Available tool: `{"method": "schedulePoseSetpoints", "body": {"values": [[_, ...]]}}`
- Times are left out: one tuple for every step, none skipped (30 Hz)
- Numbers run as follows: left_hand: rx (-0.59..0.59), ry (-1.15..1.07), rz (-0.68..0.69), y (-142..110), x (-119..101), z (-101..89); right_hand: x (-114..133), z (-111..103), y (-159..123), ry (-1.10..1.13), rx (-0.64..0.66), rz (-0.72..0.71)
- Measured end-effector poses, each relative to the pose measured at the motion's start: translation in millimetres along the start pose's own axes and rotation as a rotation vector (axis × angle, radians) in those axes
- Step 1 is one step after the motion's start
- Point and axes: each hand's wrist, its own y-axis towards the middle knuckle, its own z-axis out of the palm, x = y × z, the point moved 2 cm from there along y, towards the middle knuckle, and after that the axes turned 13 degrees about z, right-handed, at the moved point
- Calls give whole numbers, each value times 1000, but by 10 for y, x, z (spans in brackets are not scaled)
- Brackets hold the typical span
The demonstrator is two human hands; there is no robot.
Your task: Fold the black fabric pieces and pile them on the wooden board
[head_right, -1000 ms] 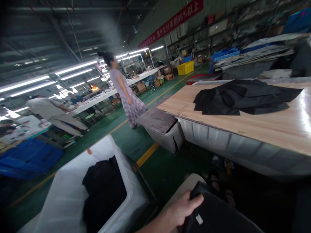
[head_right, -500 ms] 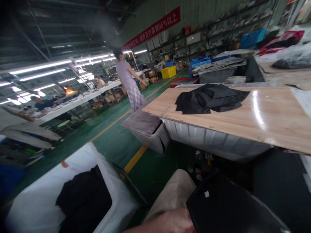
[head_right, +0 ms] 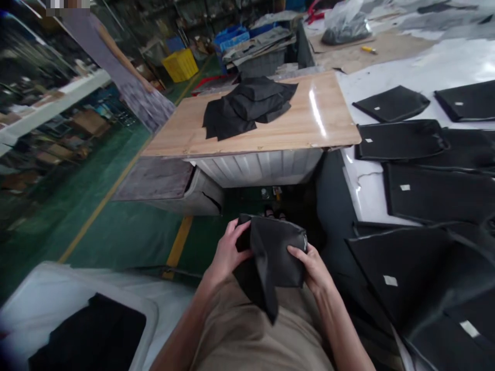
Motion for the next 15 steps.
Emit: {"method": "schedulePoseSetpoints", "body": {"values": [[8, 29, 30, -10, 15, 8, -38, 26, 31, 18, -5, 10], [-4, 40, 44, -21, 37, 11, -73, 43, 62, 31, -6, 14], [-40, 24, 37, -33, 67, 10, -103, 50, 92, 42, -6, 8], [-95, -20, 4, -46, 105, 4, -126, 49, 120, 48, -4, -4], [-145, -94, -49, -61, 149, -1, -145, 41, 144, 47, 3, -23], [-172, -175, -108, -75, 194, -4, -158, 29, 165, 44, 9, -48], [-175, -247, -164, -89, 234, -3, -167, 15, 180, 35, 14, -70], [-163, -299, -210, -101, 266, -3, -172, 3, 190, 22, 18, -91], [-148, -323, -242, -113, 291, -5, -173, -5, 194, 9, 24, -114], [-136, -322, -259, -122, 308, -10, -168, -11, 190, 1, 25, -140], [-133, -300, -263, -130, 317, -19, -160, -14, 180, 0, 16, -164], [-142, -265, -256, -136, 321, -31, -149, -16, 163, 5, 0, -186], [-155, -227, -240, -140, 321, -44, -136, -18, 141, 15, -16, -206], [-168, -188, -217, -142, 318, -56, -122, -19, 116, 29, -25, -226], [-177, -153, -195, -144, 316, -65, -108, -20, 88, 38, -18, -246]]}}
